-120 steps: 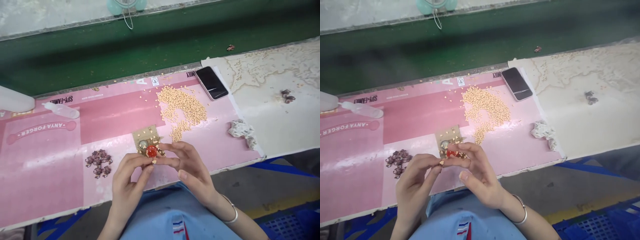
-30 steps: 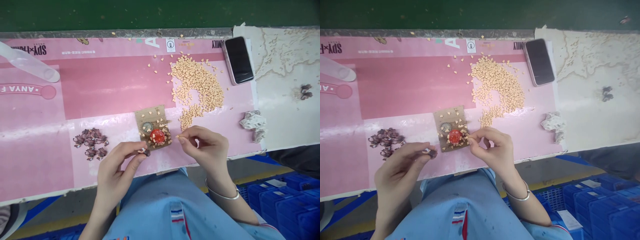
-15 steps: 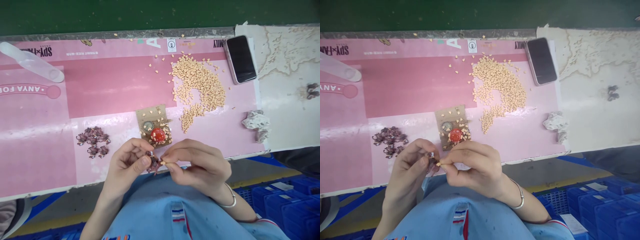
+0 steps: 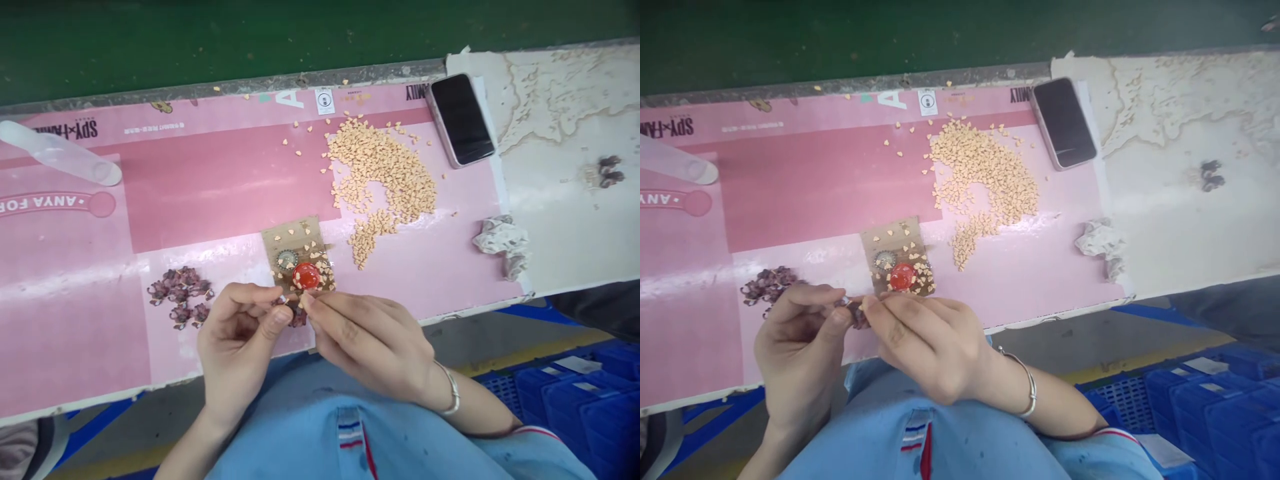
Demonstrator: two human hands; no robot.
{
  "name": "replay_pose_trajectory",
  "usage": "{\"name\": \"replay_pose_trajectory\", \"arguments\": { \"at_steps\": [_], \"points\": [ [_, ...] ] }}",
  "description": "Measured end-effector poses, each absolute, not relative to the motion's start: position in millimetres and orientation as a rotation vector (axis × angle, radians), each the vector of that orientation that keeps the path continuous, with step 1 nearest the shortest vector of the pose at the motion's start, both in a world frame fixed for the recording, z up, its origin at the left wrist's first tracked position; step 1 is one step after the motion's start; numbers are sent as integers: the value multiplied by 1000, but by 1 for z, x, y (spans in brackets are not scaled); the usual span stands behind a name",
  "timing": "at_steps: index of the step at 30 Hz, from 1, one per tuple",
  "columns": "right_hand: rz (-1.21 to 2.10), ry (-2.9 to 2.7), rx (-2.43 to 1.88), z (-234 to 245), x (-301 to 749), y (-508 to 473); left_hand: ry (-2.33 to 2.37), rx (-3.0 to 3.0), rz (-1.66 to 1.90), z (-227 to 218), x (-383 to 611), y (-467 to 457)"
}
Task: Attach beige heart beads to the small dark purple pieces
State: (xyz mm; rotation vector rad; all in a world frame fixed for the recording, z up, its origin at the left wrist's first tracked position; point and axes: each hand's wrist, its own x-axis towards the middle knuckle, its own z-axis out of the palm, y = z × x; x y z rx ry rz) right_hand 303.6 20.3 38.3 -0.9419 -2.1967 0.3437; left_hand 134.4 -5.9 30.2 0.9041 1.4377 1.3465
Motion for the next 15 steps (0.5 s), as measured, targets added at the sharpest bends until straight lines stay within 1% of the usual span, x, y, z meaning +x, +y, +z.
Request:
{"name": "replay_pose_trajectory", "arguments": {
  "at_steps": [4, 7, 9, 12, 15],
  "points": [
    [433, -1993, -1089, 16, 326, 27, 1453, 1078, 1241, 38, 123, 5],
    [285, -1929, -1377, -3, 363, 30, 1476, 1222, 1166, 44, 98, 23],
    [235, -2034, -1468, -15, 385, 29, 1570, 1322, 1160, 44, 79, 48],
    [278, -2153, -1461, -27, 398, 25, 1805, 1461, 1127, 35, 57, 116],
    [256, -2130, -1472, -31, 389, 24, 2061, 1478, 1013, 21, 49, 212]
  ]
}}
